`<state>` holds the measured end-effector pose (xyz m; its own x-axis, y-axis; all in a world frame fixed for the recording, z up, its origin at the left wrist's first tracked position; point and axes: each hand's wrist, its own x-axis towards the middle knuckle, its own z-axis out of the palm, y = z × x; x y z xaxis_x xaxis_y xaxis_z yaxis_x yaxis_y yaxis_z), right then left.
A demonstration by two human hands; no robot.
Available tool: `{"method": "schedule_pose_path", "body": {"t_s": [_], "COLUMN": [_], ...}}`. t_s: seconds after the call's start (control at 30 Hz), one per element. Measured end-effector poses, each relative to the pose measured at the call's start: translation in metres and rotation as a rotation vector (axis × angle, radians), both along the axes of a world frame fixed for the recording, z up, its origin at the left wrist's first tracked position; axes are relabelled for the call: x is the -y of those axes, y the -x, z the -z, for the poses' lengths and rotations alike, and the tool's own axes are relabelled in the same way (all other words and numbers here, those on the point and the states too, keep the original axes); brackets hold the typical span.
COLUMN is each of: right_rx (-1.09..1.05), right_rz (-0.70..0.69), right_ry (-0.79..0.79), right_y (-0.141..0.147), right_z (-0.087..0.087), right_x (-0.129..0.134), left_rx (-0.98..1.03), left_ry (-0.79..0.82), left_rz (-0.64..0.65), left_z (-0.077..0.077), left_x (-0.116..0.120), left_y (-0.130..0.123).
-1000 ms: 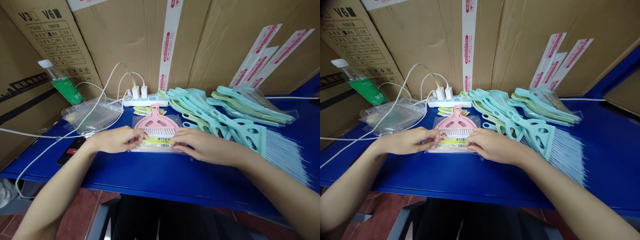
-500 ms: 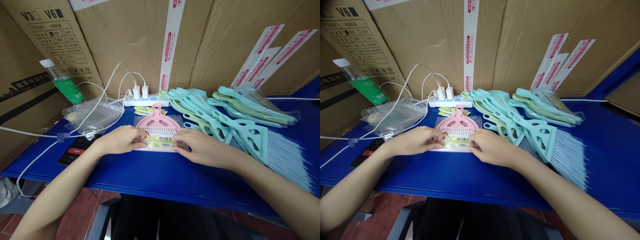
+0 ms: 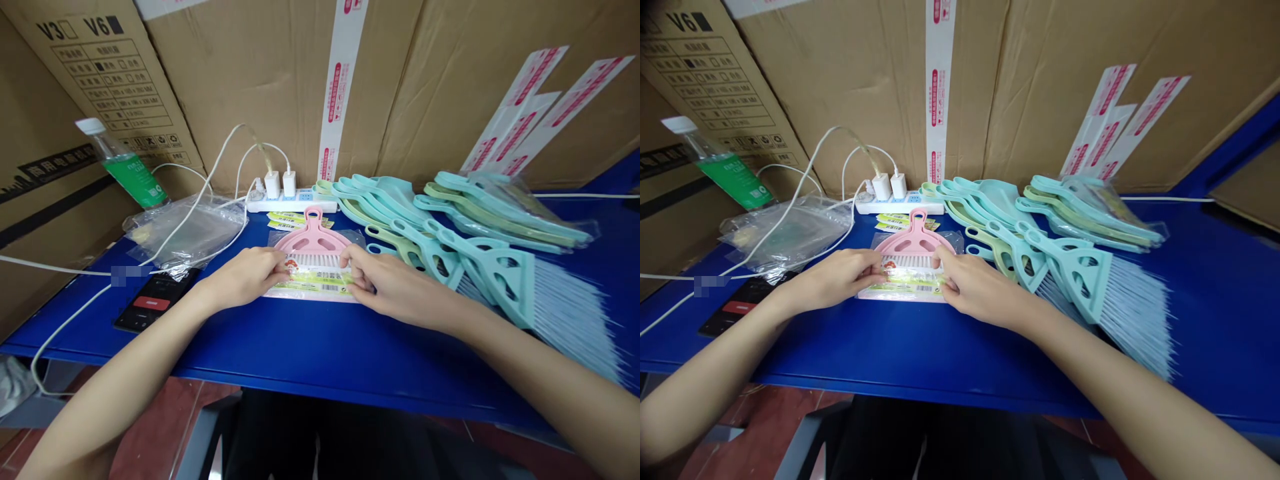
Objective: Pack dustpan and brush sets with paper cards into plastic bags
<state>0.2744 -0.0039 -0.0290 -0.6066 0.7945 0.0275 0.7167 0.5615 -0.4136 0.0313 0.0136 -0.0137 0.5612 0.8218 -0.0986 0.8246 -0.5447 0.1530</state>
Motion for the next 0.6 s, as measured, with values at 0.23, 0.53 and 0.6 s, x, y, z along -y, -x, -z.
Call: {"method": "schedule_pose_path", "body": {"t_s": [0.23,0.53,0.6], "right_rx": [-0.008,0.045,0.053], "right_rz": [0.050,0.117,0.138], "right_ry": [-0.052,-0.050,-0.048], "right_y": [0.000,0.000,0.000], "right_z": [0.008,0.005,0.005], "right_x": [-0.004,-0.003,-0.002], "left_rx": [-0.065,-0.224,-0.249], "left_ry": [-0.020,-0.013,-0.030], "left_rz": [-0.075,-0.226,-0.248], "left_z": [0.001,-0.010,-0.011], "left_x": [0.002,0.008,0.008], "left_y": [-0.005,-0.011,-0.011]}}
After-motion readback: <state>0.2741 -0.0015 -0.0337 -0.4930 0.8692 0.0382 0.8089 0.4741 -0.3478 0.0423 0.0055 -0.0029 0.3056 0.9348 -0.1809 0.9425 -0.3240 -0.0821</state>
